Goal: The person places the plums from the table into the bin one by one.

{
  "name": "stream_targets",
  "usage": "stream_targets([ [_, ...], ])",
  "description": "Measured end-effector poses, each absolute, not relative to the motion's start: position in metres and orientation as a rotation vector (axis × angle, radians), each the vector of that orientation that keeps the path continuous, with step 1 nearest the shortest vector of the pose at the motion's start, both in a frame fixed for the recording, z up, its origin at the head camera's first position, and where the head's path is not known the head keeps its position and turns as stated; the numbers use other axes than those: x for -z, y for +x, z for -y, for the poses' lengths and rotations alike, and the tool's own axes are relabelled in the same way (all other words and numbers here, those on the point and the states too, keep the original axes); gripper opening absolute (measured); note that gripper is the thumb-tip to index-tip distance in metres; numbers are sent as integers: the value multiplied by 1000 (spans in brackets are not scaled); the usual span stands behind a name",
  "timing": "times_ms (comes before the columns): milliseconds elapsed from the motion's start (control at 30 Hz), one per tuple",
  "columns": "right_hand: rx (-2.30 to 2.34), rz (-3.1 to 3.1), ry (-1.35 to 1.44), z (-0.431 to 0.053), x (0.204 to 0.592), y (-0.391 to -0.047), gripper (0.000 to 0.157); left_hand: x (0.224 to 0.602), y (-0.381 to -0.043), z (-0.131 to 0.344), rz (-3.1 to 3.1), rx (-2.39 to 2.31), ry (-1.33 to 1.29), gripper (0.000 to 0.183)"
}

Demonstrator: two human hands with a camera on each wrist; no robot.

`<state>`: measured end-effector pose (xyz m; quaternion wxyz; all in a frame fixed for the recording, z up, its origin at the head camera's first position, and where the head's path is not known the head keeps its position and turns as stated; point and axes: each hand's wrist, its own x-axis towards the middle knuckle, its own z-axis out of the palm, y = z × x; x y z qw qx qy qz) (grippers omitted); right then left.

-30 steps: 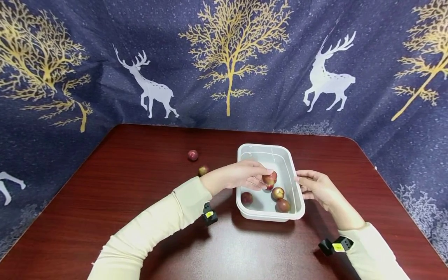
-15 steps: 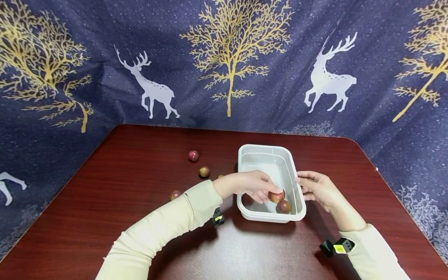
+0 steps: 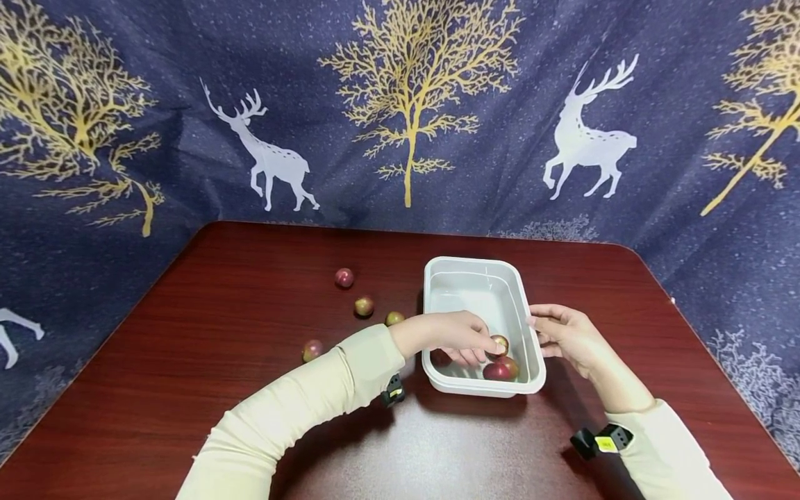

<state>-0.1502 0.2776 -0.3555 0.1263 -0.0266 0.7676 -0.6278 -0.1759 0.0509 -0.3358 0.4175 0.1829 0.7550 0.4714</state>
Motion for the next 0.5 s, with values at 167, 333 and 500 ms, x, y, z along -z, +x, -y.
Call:
stream_targets([
  [167, 1821, -2242, -76, -277, 354, -150, 50, 336, -178, -49, -1898, -1177, 488, 37],
  [333, 1827, -2228, -72, -277, 353, -150, 49, 339, -180, -48, -1883, -1214, 506, 22],
  [500, 1833, -2214, -67, -276, 353, -149, 48, 341, -181, -47, -1846, -1293, 516, 15],
])
